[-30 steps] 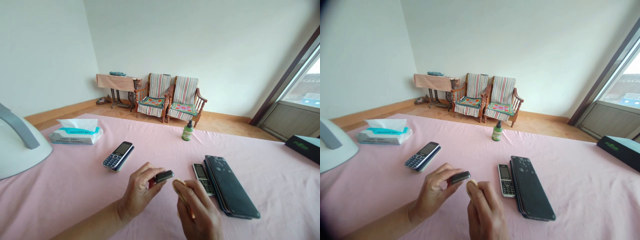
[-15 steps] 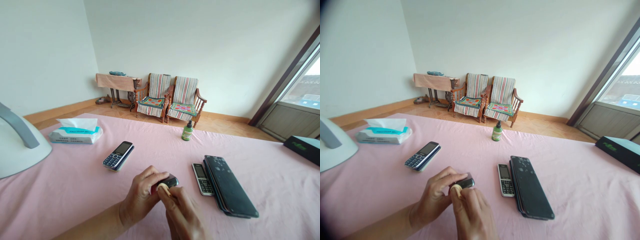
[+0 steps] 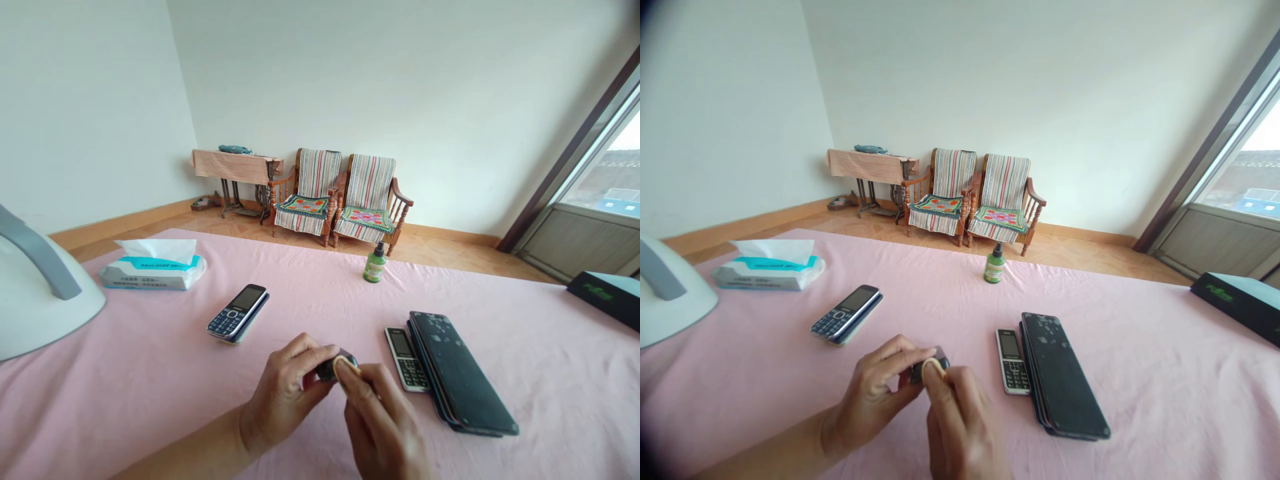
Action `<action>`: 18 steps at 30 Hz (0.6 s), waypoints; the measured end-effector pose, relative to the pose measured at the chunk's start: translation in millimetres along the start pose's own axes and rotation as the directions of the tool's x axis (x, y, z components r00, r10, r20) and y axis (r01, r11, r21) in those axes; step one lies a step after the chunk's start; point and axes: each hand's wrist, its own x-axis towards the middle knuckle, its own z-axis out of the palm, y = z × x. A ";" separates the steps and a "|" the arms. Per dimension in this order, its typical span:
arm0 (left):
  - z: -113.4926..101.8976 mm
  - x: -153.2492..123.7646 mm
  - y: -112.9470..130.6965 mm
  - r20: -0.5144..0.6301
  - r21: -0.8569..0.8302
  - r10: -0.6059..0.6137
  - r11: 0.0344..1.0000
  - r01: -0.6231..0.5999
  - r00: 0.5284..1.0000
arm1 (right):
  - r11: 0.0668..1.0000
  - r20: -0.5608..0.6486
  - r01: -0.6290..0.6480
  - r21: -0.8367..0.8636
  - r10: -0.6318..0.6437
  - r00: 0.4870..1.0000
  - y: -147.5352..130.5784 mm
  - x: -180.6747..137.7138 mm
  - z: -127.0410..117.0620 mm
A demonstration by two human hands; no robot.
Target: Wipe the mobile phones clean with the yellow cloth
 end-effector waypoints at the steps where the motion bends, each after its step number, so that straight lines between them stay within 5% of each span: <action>1: -1.1 0.0 -0.4 0.018 0.012 0.016 1.000 -0.017 1.000 | 0.999 0.012 -0.036 0.010 0.036 0.999 3.8 1.8 -3.9; 6: -2.5 -1.8 -5.2 0.178 0.068 0.086 0.993 -0.099 0.980 | 0.952 0.010 -0.294 0.081 0.294 0.956 21.6 9.6 -15.2; 12: 0.8 -3.5 -7.0 0.299 0.096 -0.072 0.994 0.045 0.951 | 0.922 0.105 -0.359 0.144 0.346 0.932 23.0 9.7 -6.9; 18: -6.0 0.6 5.5 0.343 0.039 -0.090 0.996 0.082 0.935 | 0.885 0.195 -0.416 0.209 0.379 0.905 24.8 5.4 -2.2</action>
